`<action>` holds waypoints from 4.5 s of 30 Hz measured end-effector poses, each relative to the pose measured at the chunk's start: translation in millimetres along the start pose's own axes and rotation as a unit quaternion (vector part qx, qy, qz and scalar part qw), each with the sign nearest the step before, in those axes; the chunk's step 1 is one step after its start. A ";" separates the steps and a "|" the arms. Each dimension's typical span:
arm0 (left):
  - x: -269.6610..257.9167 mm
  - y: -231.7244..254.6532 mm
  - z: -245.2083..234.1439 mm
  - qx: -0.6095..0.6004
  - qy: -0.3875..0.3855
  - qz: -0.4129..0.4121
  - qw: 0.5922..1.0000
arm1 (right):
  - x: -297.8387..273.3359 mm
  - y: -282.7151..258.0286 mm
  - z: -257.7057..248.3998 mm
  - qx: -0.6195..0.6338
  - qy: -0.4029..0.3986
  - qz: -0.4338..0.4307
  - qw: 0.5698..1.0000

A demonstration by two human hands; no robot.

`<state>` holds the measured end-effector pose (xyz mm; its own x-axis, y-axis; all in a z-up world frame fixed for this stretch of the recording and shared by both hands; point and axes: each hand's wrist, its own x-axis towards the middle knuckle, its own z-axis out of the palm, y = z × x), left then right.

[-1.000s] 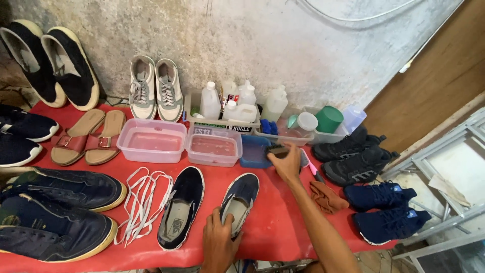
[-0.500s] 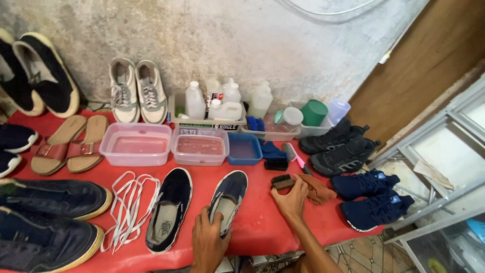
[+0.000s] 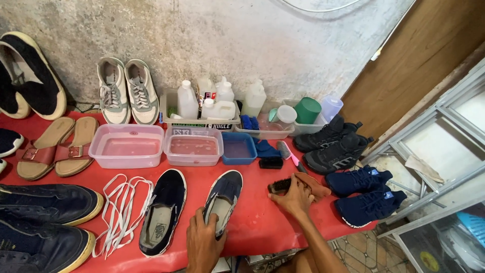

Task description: The person wipes a dark blue slip-on shoe with a brown cloth, then uses a black brush to scrub the sole of the shoe. The person repeatedly dips the brush into a blue container of water and scrubs the sole pattern.

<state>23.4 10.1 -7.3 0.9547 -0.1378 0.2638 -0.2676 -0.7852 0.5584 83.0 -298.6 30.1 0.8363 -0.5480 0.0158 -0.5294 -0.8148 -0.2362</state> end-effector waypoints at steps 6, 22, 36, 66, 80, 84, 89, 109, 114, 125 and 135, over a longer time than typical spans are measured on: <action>1.3 -2.8 5.9 0.004 -0.003 -0.004 1.000 | 12.6 -23.5 -8.4 0.033 0.062 -0.039 0.997; 7.5 -11.0 26.2 0.040 -0.038 -0.042 0.998 | 97.0 -72.2 4.4 -0.018 0.021 -0.020 0.999; 3.6 -6.7 14.3 0.009 -0.009 -0.020 1.000 | 34.2 -44.2 -25.4 0.148 0.269 -0.159 0.938; 14.2 -3.8 2.4 -0.090 0.087 -0.066 0.990 | -23.8 -37.9 15.4 0.232 0.238 -0.098 0.938; 57.4 27.1 -66.8 -0.511 0.004 -0.320 0.798 | -21.6 -48.8 27.5 0.623 -0.091 -0.166 0.759; 58.3 14.3 -49.6 -0.559 -0.006 -0.191 0.807 | -30.3 -57.6 4.5 0.596 -0.037 -0.062 0.800; 60.3 16.8 -51.5 -0.250 0.064 0.002 0.966 | -31.1 -61.2 -5.2 0.585 -0.019 -0.011 0.811; 35.8 -15.2 -37.8 -0.083 0.068 0.081 0.991 | 44.5 9.5 35.9 0.274 0.231 -0.157 0.920; 49.9 -39.3 -10.9 -0.077 0.084 0.129 0.985 | 89.2 1.9 19.0 0.282 0.076 -0.088 0.952; 47.0 -19.6 -38.2 -0.099 0.048 0.091 0.990 | 101.7 25.3 52.8 0.191 0.095 -0.124 0.969; 46.4 -14.8 -44.2 -0.116 0.037 0.081 0.989 | 68.0 18.1 -7.9 0.180 -0.023 -0.113 0.977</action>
<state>65.9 42.0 31.4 0.8865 -0.1996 0.4174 -0.4481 -0.5953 0.6670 129.2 -352.2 34.6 0.9360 -0.3460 0.0648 -0.2532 -0.7898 -0.5587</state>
